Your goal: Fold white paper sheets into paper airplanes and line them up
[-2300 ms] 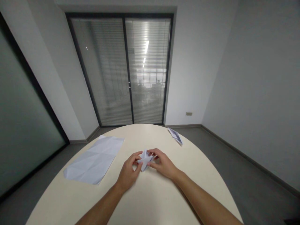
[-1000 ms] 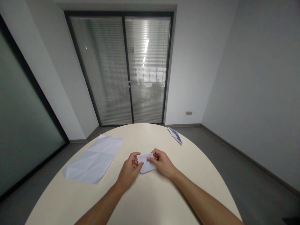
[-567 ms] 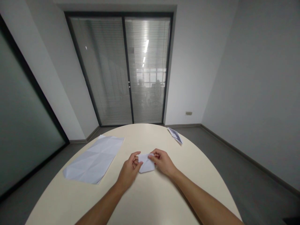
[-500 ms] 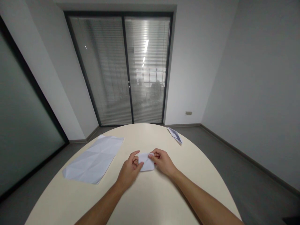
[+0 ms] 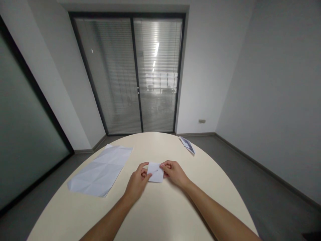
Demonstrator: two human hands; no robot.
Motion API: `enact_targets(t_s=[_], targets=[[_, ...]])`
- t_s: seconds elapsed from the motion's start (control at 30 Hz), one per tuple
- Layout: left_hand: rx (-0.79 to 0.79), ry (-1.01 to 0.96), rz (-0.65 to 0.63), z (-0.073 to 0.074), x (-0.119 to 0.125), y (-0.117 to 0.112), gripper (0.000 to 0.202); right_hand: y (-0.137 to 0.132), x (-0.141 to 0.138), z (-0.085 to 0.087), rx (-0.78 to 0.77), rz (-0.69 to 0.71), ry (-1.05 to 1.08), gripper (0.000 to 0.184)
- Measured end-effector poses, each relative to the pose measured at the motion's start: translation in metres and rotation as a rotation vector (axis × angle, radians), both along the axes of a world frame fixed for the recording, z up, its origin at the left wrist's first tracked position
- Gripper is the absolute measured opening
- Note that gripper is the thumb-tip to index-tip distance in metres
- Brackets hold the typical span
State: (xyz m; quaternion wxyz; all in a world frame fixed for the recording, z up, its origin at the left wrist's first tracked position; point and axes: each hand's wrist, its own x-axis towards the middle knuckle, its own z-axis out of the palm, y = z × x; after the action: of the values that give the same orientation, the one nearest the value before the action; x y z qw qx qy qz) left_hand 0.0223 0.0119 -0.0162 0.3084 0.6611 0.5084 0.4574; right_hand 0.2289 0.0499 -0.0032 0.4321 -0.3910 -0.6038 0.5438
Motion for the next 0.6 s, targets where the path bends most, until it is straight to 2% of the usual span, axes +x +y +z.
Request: enact_targets(t_s=[0.17, 0.23, 0.3, 0.37, 0.43, 0.6], targets=[[0.0, 0.099, 0.02, -0.001, -0.001, 0.0, 0.045, 0.005, 0.005, -0.005, 0.07, 0.005, -0.107, 0.047], [0.071, 0.202, 0.067, 0.0, -0.001, -0.002, 0.049, 0.004, 0.007, -0.002, 0.091, -0.011, -0.154, 0.046], [0.206, 0.316, 0.079, 0.003, -0.002, -0.006, 0.054, 0.003, 0.008, 0.001, 0.131, -0.028, -0.203, 0.044], [0.328, 0.421, 0.01, 0.006, -0.002, -0.01, 0.054, 0.002, 0.009, 0.004, 0.175, -0.036, -0.236, 0.042], [0.372, 0.516, -0.089, 0.009, -0.001, -0.014, 0.048, 0.002, 0.01, 0.003, 0.209, -0.055, -0.264, 0.041], [0.308, 0.696, -0.239, 0.014, 0.002, -0.022, 0.044, 0.005, 0.013, -0.004, 0.271, -0.156, -0.387, 0.044]])
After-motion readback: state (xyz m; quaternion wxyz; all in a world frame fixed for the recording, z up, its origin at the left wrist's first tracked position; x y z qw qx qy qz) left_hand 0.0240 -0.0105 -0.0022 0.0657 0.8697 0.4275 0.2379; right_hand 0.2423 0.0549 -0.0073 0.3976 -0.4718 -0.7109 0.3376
